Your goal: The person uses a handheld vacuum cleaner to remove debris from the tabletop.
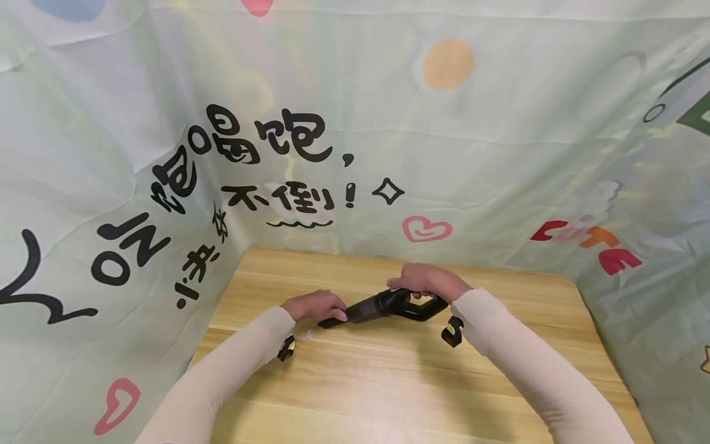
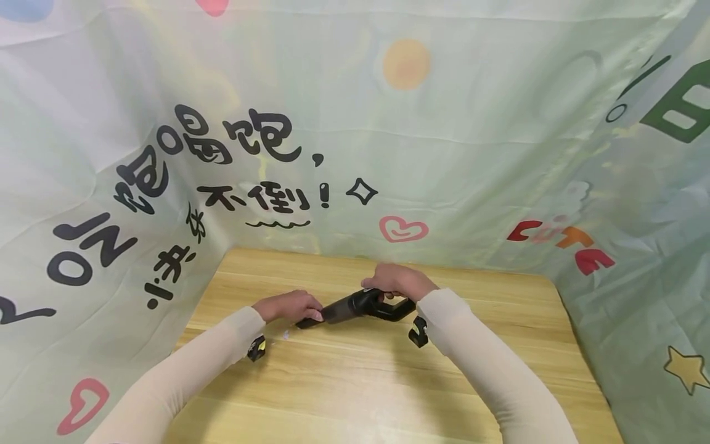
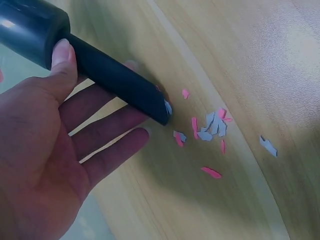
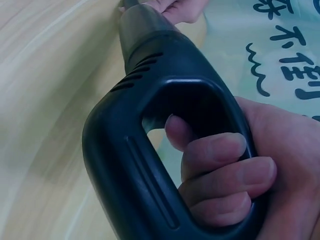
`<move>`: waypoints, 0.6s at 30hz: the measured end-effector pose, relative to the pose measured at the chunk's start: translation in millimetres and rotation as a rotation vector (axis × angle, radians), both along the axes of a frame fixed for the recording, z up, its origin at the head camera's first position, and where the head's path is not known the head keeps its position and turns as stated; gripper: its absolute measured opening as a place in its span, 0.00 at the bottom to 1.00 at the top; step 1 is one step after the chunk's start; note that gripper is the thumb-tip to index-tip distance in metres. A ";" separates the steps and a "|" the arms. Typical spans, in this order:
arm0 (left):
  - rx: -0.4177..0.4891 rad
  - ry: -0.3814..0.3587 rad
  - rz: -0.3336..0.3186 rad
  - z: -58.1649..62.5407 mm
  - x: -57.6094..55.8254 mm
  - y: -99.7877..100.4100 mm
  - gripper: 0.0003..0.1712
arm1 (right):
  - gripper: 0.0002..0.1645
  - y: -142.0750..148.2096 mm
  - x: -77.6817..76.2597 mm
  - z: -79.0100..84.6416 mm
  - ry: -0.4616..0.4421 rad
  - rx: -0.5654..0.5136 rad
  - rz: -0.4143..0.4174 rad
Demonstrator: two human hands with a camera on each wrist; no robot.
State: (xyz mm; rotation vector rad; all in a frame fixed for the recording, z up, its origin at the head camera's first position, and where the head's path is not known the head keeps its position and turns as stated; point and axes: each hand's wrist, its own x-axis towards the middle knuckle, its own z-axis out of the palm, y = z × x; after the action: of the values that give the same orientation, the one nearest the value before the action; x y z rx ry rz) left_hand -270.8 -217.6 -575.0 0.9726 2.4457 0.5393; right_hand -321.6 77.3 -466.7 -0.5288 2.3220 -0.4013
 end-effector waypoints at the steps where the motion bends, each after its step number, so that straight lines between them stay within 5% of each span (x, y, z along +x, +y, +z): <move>1: -0.003 -0.007 -0.005 -0.2 -0.2 -0.2 0.21 | 0.38 0.8 0.3 -2.6 -0.005 -0.002 -0.004; 6: -0.029 -0.018 0.023 -1.3 -2.2 -6.3 0.20 | 0.38 -1.6 4.1 -10.9 0.047 -0.037 -0.001; 18: -0.028 0.102 0.108 -3.4 -4.1 -29.3 0.16 | 0.39 -31.3 11.3 -7.3 0.281 -0.031 0.084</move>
State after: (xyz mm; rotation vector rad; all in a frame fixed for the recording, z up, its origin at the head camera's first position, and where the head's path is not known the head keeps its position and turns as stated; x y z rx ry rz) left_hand -274.9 -246.9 -578.5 0.8801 2.6019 0.5009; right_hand -310.2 46.0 -474.0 -0.7355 2.5543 -0.3413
